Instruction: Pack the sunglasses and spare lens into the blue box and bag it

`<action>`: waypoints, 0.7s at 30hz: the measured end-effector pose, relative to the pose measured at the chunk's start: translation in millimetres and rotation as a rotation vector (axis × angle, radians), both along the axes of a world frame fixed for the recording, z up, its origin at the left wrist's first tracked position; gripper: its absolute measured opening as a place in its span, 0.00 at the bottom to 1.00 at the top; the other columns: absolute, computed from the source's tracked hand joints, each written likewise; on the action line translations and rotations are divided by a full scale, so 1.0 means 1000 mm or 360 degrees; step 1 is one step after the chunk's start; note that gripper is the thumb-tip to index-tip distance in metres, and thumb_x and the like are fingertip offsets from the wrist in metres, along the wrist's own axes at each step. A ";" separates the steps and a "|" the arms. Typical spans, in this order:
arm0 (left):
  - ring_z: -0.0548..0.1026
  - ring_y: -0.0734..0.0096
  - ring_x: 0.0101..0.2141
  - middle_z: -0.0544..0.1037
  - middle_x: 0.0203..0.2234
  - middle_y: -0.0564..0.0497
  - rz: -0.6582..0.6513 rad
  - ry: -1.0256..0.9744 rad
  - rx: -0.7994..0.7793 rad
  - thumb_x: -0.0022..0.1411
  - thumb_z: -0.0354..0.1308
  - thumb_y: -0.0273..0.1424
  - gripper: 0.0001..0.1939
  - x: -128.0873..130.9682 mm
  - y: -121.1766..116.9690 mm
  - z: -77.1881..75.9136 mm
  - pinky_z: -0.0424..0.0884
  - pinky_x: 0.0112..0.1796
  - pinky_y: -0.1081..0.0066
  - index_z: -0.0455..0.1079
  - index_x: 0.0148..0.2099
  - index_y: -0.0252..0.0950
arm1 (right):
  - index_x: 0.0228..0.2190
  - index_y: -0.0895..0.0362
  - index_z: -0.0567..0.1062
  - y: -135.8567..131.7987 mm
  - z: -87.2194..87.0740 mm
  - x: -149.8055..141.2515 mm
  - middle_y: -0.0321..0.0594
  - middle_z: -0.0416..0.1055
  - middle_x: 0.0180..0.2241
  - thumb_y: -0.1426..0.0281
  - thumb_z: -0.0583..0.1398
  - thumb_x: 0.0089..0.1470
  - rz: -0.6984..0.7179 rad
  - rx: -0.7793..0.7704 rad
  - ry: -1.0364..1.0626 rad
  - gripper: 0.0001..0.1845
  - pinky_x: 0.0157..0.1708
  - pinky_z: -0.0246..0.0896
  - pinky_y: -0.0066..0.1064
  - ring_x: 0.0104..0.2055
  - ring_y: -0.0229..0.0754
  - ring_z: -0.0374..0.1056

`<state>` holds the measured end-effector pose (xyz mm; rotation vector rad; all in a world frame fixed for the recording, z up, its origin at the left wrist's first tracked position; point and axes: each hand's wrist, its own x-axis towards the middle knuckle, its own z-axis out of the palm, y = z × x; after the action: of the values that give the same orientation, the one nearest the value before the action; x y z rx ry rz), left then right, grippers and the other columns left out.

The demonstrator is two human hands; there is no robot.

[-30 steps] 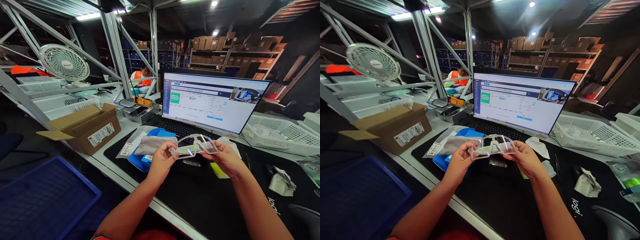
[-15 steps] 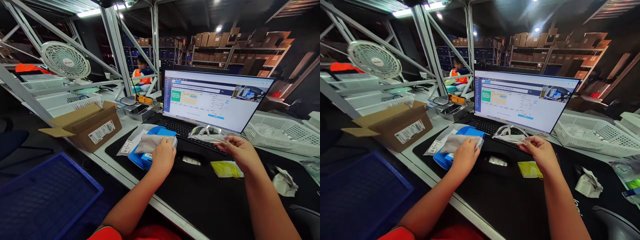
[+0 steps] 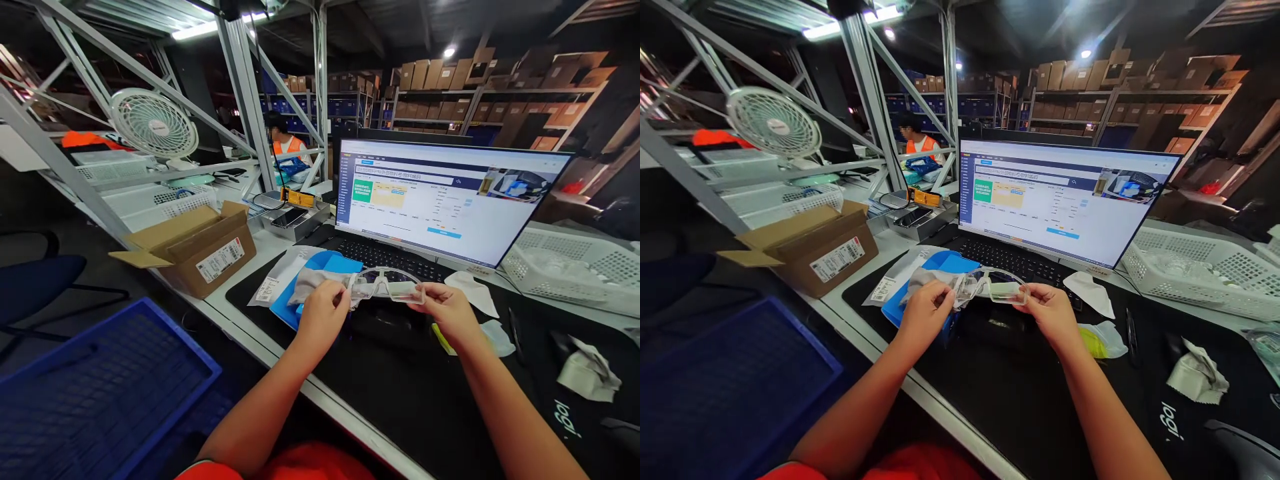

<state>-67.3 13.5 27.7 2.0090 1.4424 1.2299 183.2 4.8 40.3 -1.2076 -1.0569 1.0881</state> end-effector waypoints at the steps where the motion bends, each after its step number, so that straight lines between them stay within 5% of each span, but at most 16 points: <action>1: 0.68 0.70 0.31 0.70 0.27 0.53 -0.0029 -0.0030 0.0007 0.65 0.53 0.28 0.11 -0.001 -0.001 0.000 0.60 0.34 0.69 0.67 0.29 0.36 | 0.29 0.57 0.83 0.001 -0.002 -0.001 0.41 0.81 0.30 0.54 0.78 0.27 -0.0052 0.0019 0.0009 0.27 0.39 0.79 0.34 0.35 0.45 0.78; 4: 0.67 0.71 0.30 0.69 0.26 0.54 -0.0103 -0.0129 0.0028 0.64 0.53 0.27 0.11 -0.002 -0.001 -0.003 0.60 0.33 0.69 0.66 0.27 0.36 | 0.31 0.55 0.84 0.002 -0.007 0.000 0.42 0.81 0.30 0.53 0.76 0.33 -0.0049 0.0129 -0.0158 0.24 0.37 0.78 0.37 0.33 0.47 0.78; 8: 0.70 0.71 0.34 0.72 0.30 0.52 -0.0081 -0.0366 0.0119 0.64 0.54 0.28 0.11 -0.005 0.003 -0.010 0.64 0.35 0.70 0.68 0.28 0.36 | 0.35 0.52 0.85 -0.002 -0.004 0.006 0.41 0.82 0.35 0.60 0.68 0.51 0.0125 0.0611 -0.0916 0.11 0.41 0.76 0.37 0.38 0.46 0.78; 11: 0.72 0.70 0.36 0.73 0.32 0.51 -0.0079 -0.0446 0.0175 0.64 0.54 0.29 0.10 -0.007 0.005 -0.013 0.66 0.36 0.71 0.69 0.28 0.36 | 0.37 0.50 0.85 -0.007 0.000 0.006 0.40 0.82 0.40 0.65 0.63 0.56 0.0194 0.0860 -0.1209 0.10 0.46 0.75 0.38 0.42 0.45 0.78; 14: 0.71 0.71 0.36 0.72 0.32 0.51 -0.0147 -0.0426 0.0191 0.64 0.54 0.27 0.10 -0.007 0.003 -0.012 0.66 0.37 0.71 0.68 0.29 0.36 | 0.36 0.51 0.85 -0.010 -0.001 -0.004 0.41 0.82 0.37 0.63 0.64 0.54 0.0074 0.0727 -0.1077 0.11 0.42 0.75 0.37 0.40 0.46 0.78; 17: 0.69 0.71 0.36 0.70 0.34 0.51 -0.0157 -0.0352 0.0259 0.65 0.53 0.26 0.09 -0.005 0.000 -0.009 0.65 0.36 0.71 0.67 0.30 0.36 | 0.34 0.55 0.85 -0.010 -0.010 -0.021 0.44 0.81 0.32 0.55 0.68 0.48 -0.0021 0.0323 -0.0625 0.17 0.33 0.75 0.36 0.34 0.48 0.78; 21: 0.68 0.69 0.39 0.66 0.37 0.49 -0.0109 -0.0206 0.0428 0.68 0.52 0.26 0.08 -0.005 -0.005 -0.006 0.66 0.40 0.69 0.66 0.33 0.36 | 0.34 0.56 0.85 -0.009 -0.025 -0.041 0.43 0.81 0.33 0.53 0.73 0.38 0.0070 0.0011 -0.0137 0.24 0.36 0.75 0.34 0.33 0.46 0.77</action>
<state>-71.9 8.6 21.6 2.0830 1.1906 1.5624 142.7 -4.7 15.5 -1.2400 -1.1572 1.0735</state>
